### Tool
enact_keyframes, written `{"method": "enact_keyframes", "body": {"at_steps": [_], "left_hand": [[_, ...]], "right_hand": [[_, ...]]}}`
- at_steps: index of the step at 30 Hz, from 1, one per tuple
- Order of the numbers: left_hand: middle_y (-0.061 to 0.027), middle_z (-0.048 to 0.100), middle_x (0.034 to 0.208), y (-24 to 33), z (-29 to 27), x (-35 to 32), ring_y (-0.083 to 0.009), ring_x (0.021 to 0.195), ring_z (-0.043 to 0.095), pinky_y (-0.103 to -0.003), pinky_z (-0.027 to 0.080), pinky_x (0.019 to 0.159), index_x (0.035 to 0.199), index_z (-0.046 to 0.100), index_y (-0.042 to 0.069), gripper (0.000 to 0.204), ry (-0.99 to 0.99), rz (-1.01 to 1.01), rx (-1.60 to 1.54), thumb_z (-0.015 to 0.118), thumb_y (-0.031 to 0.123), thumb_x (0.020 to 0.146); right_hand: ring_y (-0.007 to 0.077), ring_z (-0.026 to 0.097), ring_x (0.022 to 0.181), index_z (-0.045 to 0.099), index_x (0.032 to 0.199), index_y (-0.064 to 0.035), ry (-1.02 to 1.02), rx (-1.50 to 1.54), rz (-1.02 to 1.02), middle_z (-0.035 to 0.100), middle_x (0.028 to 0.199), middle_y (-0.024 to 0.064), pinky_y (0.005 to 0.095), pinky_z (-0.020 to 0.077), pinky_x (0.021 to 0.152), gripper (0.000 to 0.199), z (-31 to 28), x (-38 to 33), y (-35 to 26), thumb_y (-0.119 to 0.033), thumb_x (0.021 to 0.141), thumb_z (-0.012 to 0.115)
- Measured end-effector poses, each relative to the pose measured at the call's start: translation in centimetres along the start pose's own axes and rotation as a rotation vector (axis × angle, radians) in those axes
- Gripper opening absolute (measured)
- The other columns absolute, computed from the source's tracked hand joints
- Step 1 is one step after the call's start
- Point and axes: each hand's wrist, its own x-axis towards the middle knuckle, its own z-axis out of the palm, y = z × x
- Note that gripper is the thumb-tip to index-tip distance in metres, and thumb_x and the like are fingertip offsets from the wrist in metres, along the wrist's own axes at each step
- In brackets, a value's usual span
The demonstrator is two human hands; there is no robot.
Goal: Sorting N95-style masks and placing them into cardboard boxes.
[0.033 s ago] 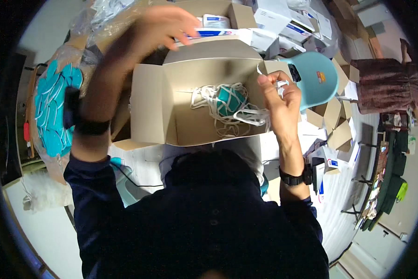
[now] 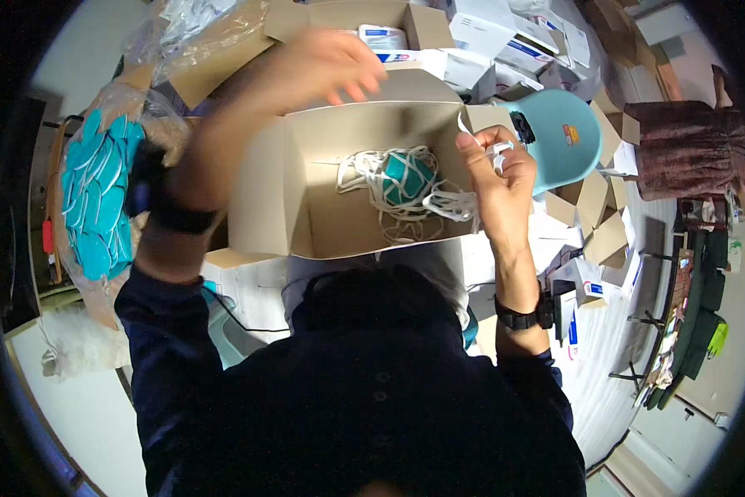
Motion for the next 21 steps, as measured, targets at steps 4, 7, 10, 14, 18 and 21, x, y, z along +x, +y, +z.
{"method": "enact_keyframes", "body": {"at_steps": [4, 7, 10, 14, 18, 21], "left_hand": [[-0.0215, 0.069, 0.093, -7.1, 11.1, 3.6, -0.0320, 0.079, 0.067, -0.041, 0.054, 0.072, 0.095, 0.067, -0.003, 0.025, -0.122, -0.274, 0.636, 0.067, 0.016, 0.078], [-0.0225, 0.066, 0.103, -13.1, 15.8, 2.8, -0.0380, 0.095, 0.066, -0.045, 0.053, 0.081, 0.107, 0.059, -0.001, 0.045, 0.038, -0.329, 0.850, 0.074, 0.022, 0.072], [-0.0210, 0.067, 0.102, -11.1, 16.9, 2.9, -0.0349, 0.096, 0.067, -0.044, 0.053, 0.080, 0.106, 0.058, -0.001, 0.054, 0.134, -0.649, 0.767, 0.081, 0.030, 0.068], [-0.0174, 0.068, 0.090, -13.7, 17.7, 3.0, -0.0287, 0.084, 0.067, -0.039, 0.054, 0.074, 0.091, 0.064, -0.002, 0.048, 0.231, -0.742, 0.619, 0.087, 0.029, 0.062], [-0.0092, 0.067, 0.083, -16.8, 16.7, 2.7, -0.0236, 0.076, 0.064, -0.036, 0.052, 0.069, 0.086, 0.066, -0.001, 0.040, 0.169, -0.816, 0.166, 0.088, 0.021, 0.060], [-0.0087, 0.067, 0.085, -15.3, 16.6, 2.3, -0.0198, 0.075, 0.063, -0.030, 0.050, 0.065, 0.090, 0.067, -0.002, 0.039, 0.153, -0.817, 0.024, 0.086, 0.018, 0.063]], "right_hand": [[0.0010, 0.040, 0.058, 0.058, 0.078, -0.0071, 0.036, 0.123, -0.013, 0.051, 0.065, -0.0069, 0.0192, 0.0277, 0.052, 0.021, -2.5, -1.1, 0.5, -0.020, 0.091, 0.069], [0.0029, 0.047, 0.068, 0.060, 0.077, -0.0059, 0.151, 0.084, -0.139, 0.055, 0.069, -0.0045, 0.0203, 0.0361, 0.058, 0.019, -3.9, -1.7, 0.5, -0.017, 0.089, 0.070], [0.0023, 0.043, 0.062, 0.059, 0.078, -0.0037, 0.050, 0.075, -0.127, 0.054, 0.066, -0.0059, 0.0210, 0.0349, 0.055, 0.020, -4.5, -1.5, 0.4, -0.016, 0.091, 0.068], [-0.0001, 0.038, 0.059, 0.056, 0.078, -0.0049, 0.037, 0.279, -0.101, 0.051, 0.064, -0.0087, 0.0188, 0.0267, 0.050, 0.021, -5.8, -2.1, 1.3, -0.015, 0.093, 0.065], [-0.0004, 0.037, 0.058, 0.056, 0.077, -0.0054, 0.014, 0.288, -0.072, 0.050, 0.064, -0.0089, 0.0193, 0.0261, 0.050, 0.022, -5.7, -2.0, 2.1, -0.016, 0.094, 0.065], [-0.0001, 0.037, 0.058, 0.057, 0.078, -0.0054, 0.000, 0.278, -0.063, 0.050, 0.064, -0.0091, 0.0193, 0.0269, 0.050, 0.021, -5.4, -1.8, 2.3, -0.016, 0.094, 0.065]]}}
